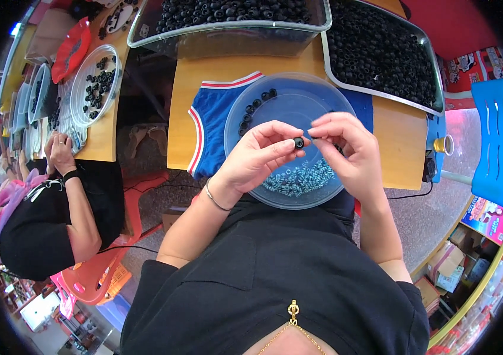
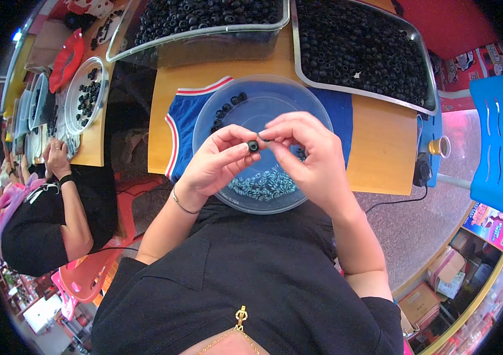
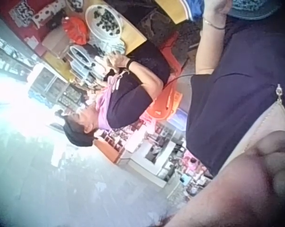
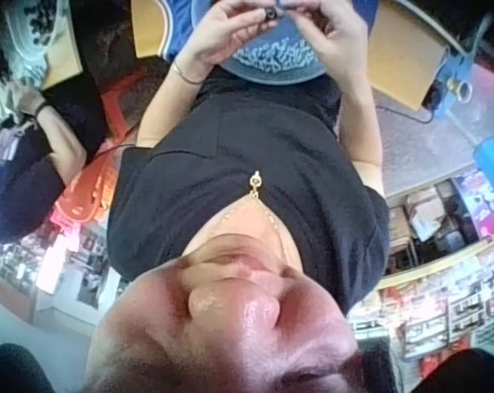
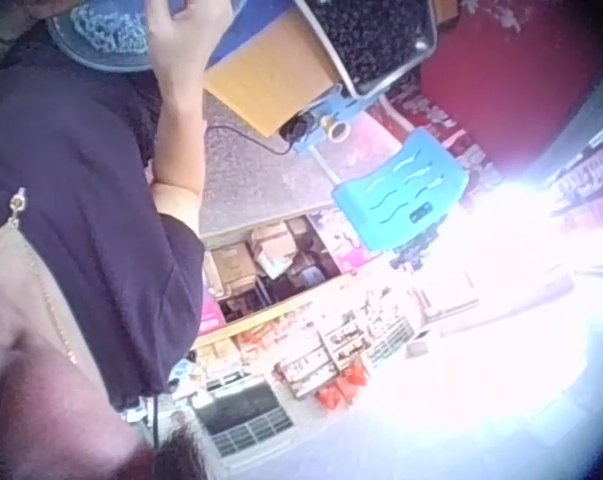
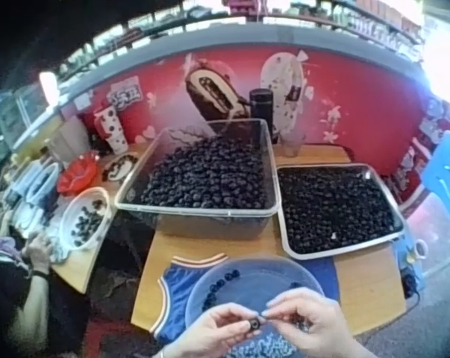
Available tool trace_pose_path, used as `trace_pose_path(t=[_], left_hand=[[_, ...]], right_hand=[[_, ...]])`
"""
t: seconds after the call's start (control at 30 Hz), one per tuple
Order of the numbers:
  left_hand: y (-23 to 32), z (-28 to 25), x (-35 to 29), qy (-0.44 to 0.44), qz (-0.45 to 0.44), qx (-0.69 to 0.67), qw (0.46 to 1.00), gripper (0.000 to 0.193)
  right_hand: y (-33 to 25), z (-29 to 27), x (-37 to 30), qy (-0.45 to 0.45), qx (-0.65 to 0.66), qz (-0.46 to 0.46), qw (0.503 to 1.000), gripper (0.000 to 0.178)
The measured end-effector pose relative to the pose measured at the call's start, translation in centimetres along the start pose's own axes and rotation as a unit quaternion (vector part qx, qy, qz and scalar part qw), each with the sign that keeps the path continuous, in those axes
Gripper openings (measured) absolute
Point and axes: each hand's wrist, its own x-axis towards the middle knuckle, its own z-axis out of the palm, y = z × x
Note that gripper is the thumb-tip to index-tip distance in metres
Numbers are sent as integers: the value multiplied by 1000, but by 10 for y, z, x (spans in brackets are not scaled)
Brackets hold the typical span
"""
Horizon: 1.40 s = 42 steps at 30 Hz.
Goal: The person assembles small components by hand, inserting small pieces into black plastic rings and placing them into a round tray.
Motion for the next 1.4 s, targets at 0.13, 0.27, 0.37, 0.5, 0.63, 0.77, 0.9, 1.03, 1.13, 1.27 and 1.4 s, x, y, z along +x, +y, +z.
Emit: trace_pose_path(t=[0.13, 0.27, 0.37, 0.5, 0.63, 0.77, 0.9, 1.03, 1.13, 1.27, 1.4], left_hand=[[0, 3, 0, 0, 15, 1, 1000, 21], [1, 6, -1, 6, 25, 16, 1000, 20], [1, 5, -2, 3, 28, 26, 999, 21], [1, 4, -2, 4, 31, 42, 999, 21], [1, 4, -3, 3, 34, 46, 998, 22], [3, 5, -3, 4, 34, 48, 998, 22], [6, 8, -4, 4, 26, 73, 997, 20], [10, 5, -5, -13, 2, 88, 996, 27], [20, 6, -3, -42, -48, 155, 986, 54], [29, 8, -3, -53, -79, 178, 979, 60], [34, 7, 0, -75, -98, 181, 976, 64]], right_hand=[[-17, 1, -4, -12, -28, 24, 999, 20], [-14, 1, -4, -24, -66, -57, 996, 20], [-13, 3, -4, -18, -82, -98, 992, 18], [-13, 4, -5, -13, -113, -111, 987, 19], [-13, 5, -7, -9, -133, -113, 985, 18], [-13, 4, -7, -13, -149, -124, 981, 17], [-12, 2, -7, -37, -155, -128, 979, 21], [-25, -1, -3, -121, -126, -5, 985, 27], [-20, -4, -1, -183, -139, -46, 972, 29], [-17, -3, -1, -202, -142, -78, 966, 27], [-17, 0, -1, -194, -130, -80, 969, 24]])
